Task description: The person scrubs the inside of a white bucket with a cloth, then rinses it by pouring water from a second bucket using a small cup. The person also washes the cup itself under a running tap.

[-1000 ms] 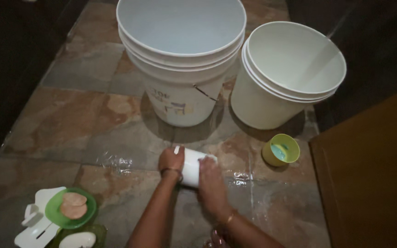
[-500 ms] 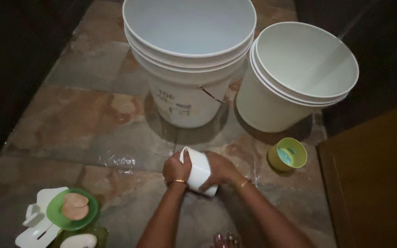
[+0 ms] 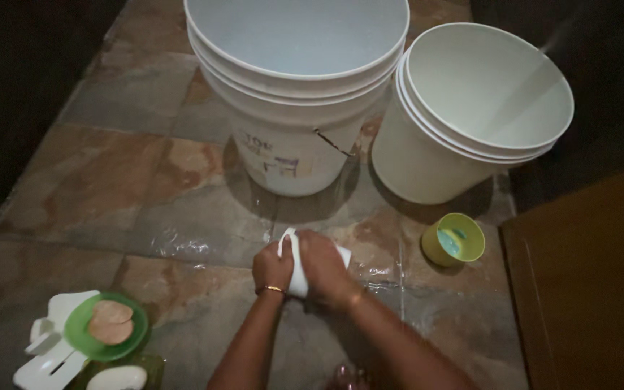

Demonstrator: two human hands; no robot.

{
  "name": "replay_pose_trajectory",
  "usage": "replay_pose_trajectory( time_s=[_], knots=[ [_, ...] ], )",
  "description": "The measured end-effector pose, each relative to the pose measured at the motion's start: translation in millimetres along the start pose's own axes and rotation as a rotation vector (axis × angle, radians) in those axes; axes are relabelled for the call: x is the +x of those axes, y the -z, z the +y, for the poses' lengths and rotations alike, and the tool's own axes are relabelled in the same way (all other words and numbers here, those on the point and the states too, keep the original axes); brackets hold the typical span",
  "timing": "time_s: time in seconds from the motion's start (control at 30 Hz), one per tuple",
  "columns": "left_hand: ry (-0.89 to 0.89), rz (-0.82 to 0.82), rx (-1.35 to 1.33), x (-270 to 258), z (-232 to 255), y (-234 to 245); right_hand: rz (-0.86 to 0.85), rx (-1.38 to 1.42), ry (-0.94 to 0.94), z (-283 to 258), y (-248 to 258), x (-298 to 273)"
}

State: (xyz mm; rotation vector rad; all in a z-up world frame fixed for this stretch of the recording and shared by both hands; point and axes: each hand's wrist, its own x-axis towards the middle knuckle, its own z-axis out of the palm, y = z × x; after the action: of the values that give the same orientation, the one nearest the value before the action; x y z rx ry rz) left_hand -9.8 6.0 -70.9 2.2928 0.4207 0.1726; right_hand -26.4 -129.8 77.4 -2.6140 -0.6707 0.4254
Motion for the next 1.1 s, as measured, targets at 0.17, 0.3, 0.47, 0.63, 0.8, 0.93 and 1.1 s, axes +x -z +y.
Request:
replay_pose_trajectory(
  time_s=[0.17, 0.3, 0.47, 0.63, 0.8, 0.93, 1.1],
  knots=[
    [0.135, 0.082, 0.095, -6.1, 40.9, 10.2, -0.11, 0.199, -0.132, 16.9, 26.2, 9.4],
    [0.213, -0.016, 0.11, -1.6, 49.1, 16.9, 0.47, -0.361, 0.108, 14.2, -29.4, -22.9],
    [0.169, -0.039, 0.154, 6.9, 53.0, 16.3, 0.517, -0.397, 0.245, 13.4, -48.8, -67.3],
    [-0.001, 0.036, 0.098, -3.0, 35.3, 9.1, 0.246, 0.099, -0.061, 50.7, -25.6, -34.5],
    [0.022, 0.072, 0.085, -17.0, 40.9, 11.5, -0.458, 0.733, -0.197, 95.9, 10.3, -10.8],
    [0.105, 0.108, 0.17, -15.2, 45.9, 8.1, -0.034, 0.277, -0.404, 57.0, 0.1, -37.3],
    [0.072, 0.072, 0.178, -7.9, 55.3, 11.9, 0.563, -0.546, -0.09, 7.0, -45.1, -65.6]
  ],
)
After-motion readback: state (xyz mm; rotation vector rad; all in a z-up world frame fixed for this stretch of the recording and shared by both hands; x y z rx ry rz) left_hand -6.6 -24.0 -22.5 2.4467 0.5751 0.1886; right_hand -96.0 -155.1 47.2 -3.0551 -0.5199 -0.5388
